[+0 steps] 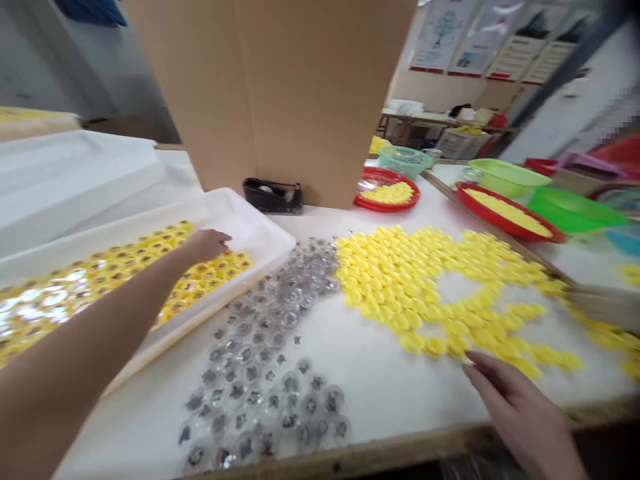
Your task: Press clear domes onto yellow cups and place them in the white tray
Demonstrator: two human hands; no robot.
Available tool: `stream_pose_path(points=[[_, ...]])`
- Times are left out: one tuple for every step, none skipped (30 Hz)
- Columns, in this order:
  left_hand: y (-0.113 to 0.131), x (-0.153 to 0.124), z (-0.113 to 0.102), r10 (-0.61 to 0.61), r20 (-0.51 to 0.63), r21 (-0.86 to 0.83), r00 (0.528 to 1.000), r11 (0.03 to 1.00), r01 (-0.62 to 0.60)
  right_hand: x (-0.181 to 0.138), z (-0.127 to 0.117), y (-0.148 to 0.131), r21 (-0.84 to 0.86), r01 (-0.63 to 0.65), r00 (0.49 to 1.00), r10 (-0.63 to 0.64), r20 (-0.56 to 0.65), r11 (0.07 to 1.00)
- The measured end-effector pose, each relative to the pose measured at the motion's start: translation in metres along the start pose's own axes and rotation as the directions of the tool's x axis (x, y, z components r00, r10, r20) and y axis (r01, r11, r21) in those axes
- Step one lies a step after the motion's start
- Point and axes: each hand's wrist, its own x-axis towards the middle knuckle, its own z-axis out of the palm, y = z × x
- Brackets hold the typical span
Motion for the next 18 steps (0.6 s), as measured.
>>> stream_pose_path(points=[[0.004, -0.004, -0.003, 0.006, -0.043, 0.008, 0.999, 1.0, -0.006, 0.001, 0.0, -0.004, -0.059, -0.037, 0.999, 0.035, -0.02, 0.998], [0.009, -0.01, -0.006, 0.01, -0.083, 0.018, 0.996, 1.0, -0.009, 0.003, 0.001, -0.007, -0.118, -0.045, 0.999, 0.046, 0.007, 0.992], [0.016, -0.019, -0.009, 0.02, -0.126, 0.015, 0.992, 1.0, -0.018, 0.005, 0.004, -0.009, -0.176, -0.04, 0.999, 0.046, 0.026, 0.984], [0.024, -0.032, -0.01, 0.038, -0.172, -0.003, 0.984, 0.999, -0.039, 0.006, 0.007, -0.01, -0.223, -0.023, 0.999, 0.033, 0.04, 0.975], [0.033, -0.047, -0.011, 0.07, -0.214, -0.032, 0.974, 0.996, -0.079, 0.008, 0.011, -0.011, -0.259, -0.003, 0.998, 0.02, 0.06, 0.966], [0.044, -0.065, -0.009, 0.116, -0.256, -0.088, 0.96, 0.986, -0.143, 0.01, 0.016, -0.012, -0.285, 0.013, 0.998, 0.007, 0.069, 0.958], [0.055, -0.083, -0.006, 0.171, -0.292, -0.151, 0.941, 0.963, -0.222, 0.013, 0.021, -0.013, -0.3, 0.027, 0.997, -0.004, 0.076, 0.953], [0.066, -0.102, 0.0, 0.237, -0.299, -0.215, 0.925, 0.927, -0.307, 0.015, 0.025, -0.013, -0.308, 0.038, 0.997, -0.014, 0.08, 0.951], [0.077, -0.118, 0.008, 0.289, -0.286, -0.291, 0.914, 0.882, -0.37, 0.018, 0.028, -0.013, -0.311, 0.047, 0.996, -0.022, 0.084, 0.949], [0.087, -0.133, 0.017, 0.328, -0.251, -0.355, 0.911, 0.844, -0.402, 0.02, 0.03, -0.013, -0.315, 0.059, 0.995, -0.031, 0.095, 0.947], [0.095, -0.144, 0.026, 0.355, -0.209, -0.415, 0.911, 0.811, -0.412, 0.022, 0.031, -0.012, -0.318, 0.071, 0.993, -0.038, 0.108, 0.945], [0.102, -0.153, 0.036, 0.364, -0.16, -0.467, 0.918, 0.791, -0.395, 0.022, 0.031, -0.011, -0.318, 0.083, 0.991, -0.045, 0.124, 0.944], [0.107, -0.159, 0.045, 0.355, -0.11, -0.51, 0.929, 0.782, -0.359, 0.022, 0.029, -0.01, -0.318, 0.095, 0.988, -0.051, 0.143, 0.943], [0.111, -0.163, 0.052, 0.329, -0.056, -0.551, 0.943, 0.777, -0.304, 0.02, 0.025, -0.011, -0.313, 0.108, 0.986, -0.06, 0.159, 0.944], [0.114, -0.165, 0.059, 0.288, 0.007, -0.595, 0.958, 0.771, -0.228, 0.017, 0.021, -0.013, -0.301, 0.125, 0.982, -0.074, 0.176, 0.945], [0.116, -0.166, 0.064, 0.238, 0.076, -0.646, 0.968, 0.752, -0.134, 0.012, 0.017, -0.018, -0.277, 0.148, 0.976, -0.096, 0.196, 0.949], [0.118, -0.167, 0.069, 0.19, 0.154, -0.7, 0.969, 0.713, -0.029, 0.007, 0.013, -0.026, -0.235, 0.179, 0.967, -0.127, 0.22, 0.955], [0.12, -0.167, 0.073, 0.162, 0.242, -0.751, 0.957, 0.655, 0.079, 0.002, 0.01, -0.038, -0.174, 0.218, 0.953, -0.171, 0.249, 0.96]])
